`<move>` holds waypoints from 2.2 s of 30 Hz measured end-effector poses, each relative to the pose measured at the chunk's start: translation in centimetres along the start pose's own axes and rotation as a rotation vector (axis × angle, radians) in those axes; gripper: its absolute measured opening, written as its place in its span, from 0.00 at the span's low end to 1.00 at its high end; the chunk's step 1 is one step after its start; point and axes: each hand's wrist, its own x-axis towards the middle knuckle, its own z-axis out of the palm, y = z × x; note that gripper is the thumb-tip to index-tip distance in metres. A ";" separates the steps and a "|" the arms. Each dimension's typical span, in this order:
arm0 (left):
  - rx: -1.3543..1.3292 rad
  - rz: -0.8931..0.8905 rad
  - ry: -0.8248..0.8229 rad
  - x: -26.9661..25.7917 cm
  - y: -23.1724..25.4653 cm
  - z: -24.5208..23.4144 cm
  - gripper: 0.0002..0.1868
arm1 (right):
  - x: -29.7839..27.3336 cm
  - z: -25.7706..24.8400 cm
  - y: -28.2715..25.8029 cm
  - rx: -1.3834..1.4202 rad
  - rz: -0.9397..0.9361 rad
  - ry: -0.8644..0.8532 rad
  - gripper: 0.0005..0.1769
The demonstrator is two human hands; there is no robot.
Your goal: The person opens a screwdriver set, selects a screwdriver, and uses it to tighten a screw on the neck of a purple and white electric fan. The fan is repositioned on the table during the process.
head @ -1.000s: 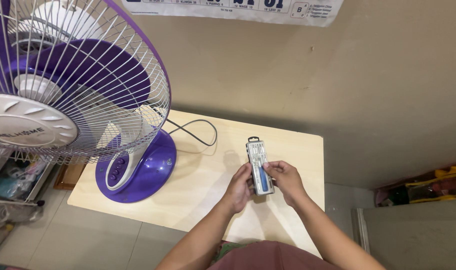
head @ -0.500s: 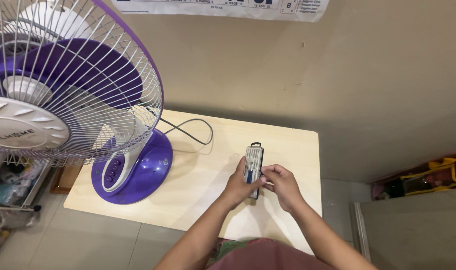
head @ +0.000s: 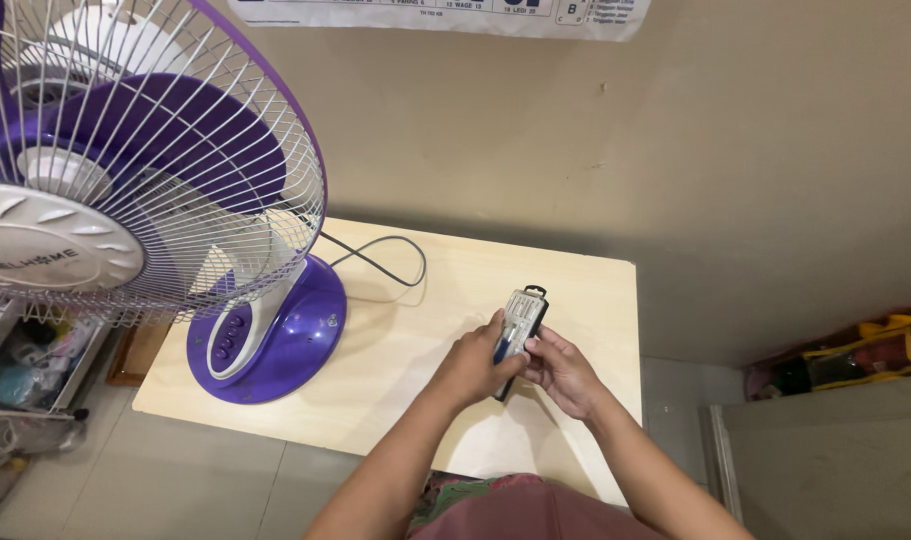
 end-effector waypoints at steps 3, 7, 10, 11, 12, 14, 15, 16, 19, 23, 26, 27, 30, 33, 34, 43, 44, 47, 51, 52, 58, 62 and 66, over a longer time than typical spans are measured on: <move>-0.035 0.021 0.017 -0.1 0.0 -0.4 0.48 | 0.3 -0.4 0.7 0.059 -0.034 -0.052 0.26; -0.200 -0.052 0.019 0.4 -0.6 0.2 0.47 | 0.4 -0.3 0.8 0.141 -0.062 -0.062 0.26; -0.353 -0.097 0.033 1.0 -2.3 1.8 0.45 | 0.5 -0.2 1.0 0.115 -0.028 0.056 0.29; -0.416 -0.095 0.043 1.3 -3.1 2.5 0.44 | 0.7 -0.2 1.2 0.100 -0.016 0.104 0.29; -0.479 -0.093 0.054 1.5 -4.0 3.1 0.43 | 0.9 -0.4 1.4 0.084 -0.004 0.151 0.30; -0.551 -0.066 0.054 1.5 -6.2 4.7 0.36 | 1.3 -1.0 2.4 0.082 0.027 0.198 0.29; -0.587 -0.053 0.054 1.5 -7.3 5.6 0.33 | 1.5 -1.6 3.0 0.080 0.043 0.221 0.29; -0.616 -0.114 0.051 1.6 -8.5 6.4 0.30 | 1.8 -2.2 3.6 0.043 0.046 0.239 0.29; -0.737 -0.282 0.059 1.8 -11.6 8.8 0.25 | 3.0 -3.7 6.1 -0.056 0.037 0.297 0.27; -0.964 -0.425 0.064 2.1 -14.5 11.2 0.23 | 3.9 -4.4 8.3 -0.285 -0.030 0.432 0.21; -1.029 -0.448 0.058 2.2 -15.6 12.0 0.24 | 3.7 -4.2 8.3 -0.656 -0.061 0.528 0.19; -1.037 -0.445 0.060 2.3 -15.8 12.1 0.24 | 3.6 -3.9 8.1 -0.798 -0.069 0.550 0.18; -0.980 -0.491 0.115 2.4 -16.0 12.1 0.27 | 3.3 -3.0 7.1 -0.799 -0.096 0.526 0.17; -0.785 -0.535 0.236 2.1 -15.8 11.7 0.31 | 1.9 -2.1 6.2 -1.047 -0.316 0.436 0.20; -0.635 -0.503 0.257 1.9 -15.8 11.3 0.31 | 1.7 -1.8 5.8 -1.126 -0.364 0.392 0.18; 0.051 -0.030 0.258 -1.2 -9.7 8.0 0.49 | 1.1 0.9 3.3 -1.537 -0.256 0.271 0.20; 0.080 -0.012 0.185 -1.5 -8.9 8.0 0.51 | 1.3 1.1 3.4 -1.569 -0.277 0.273 0.19; 0.149 0.016 0.115 -1.8 -7.8 8.2 0.51 | 1.9 1.1 3.8 -1.625 -0.264 0.302 0.18; 0.235 0.095 0.138 -1.9 -8.1 8.9 0.48 | 3.3 0.3 4.7 -1.629 -0.228 0.334 0.14; 0.254 0.087 0.125 -1.9 -8.2 9.0 0.48 | 3.9 0.1 4.9 -1.630 -0.228 0.334 0.13; 0.318 0.050 0.081 -1.7 -7.6 9.4 0.47 | 6.5 -0.7 4.9 -1.621 -0.247 0.311 0.09; 0.338 0.043 0.065 -1.5 -7.5 9.1 0.46 | 6.0 0.5 3.8 -1.582 -0.365 0.287 0.09; 0.324 0.051 0.062 -1.5 -7.8 9.2 0.45 | 3.3 1.4 2.7 -1.395 -0.233 0.148 0.11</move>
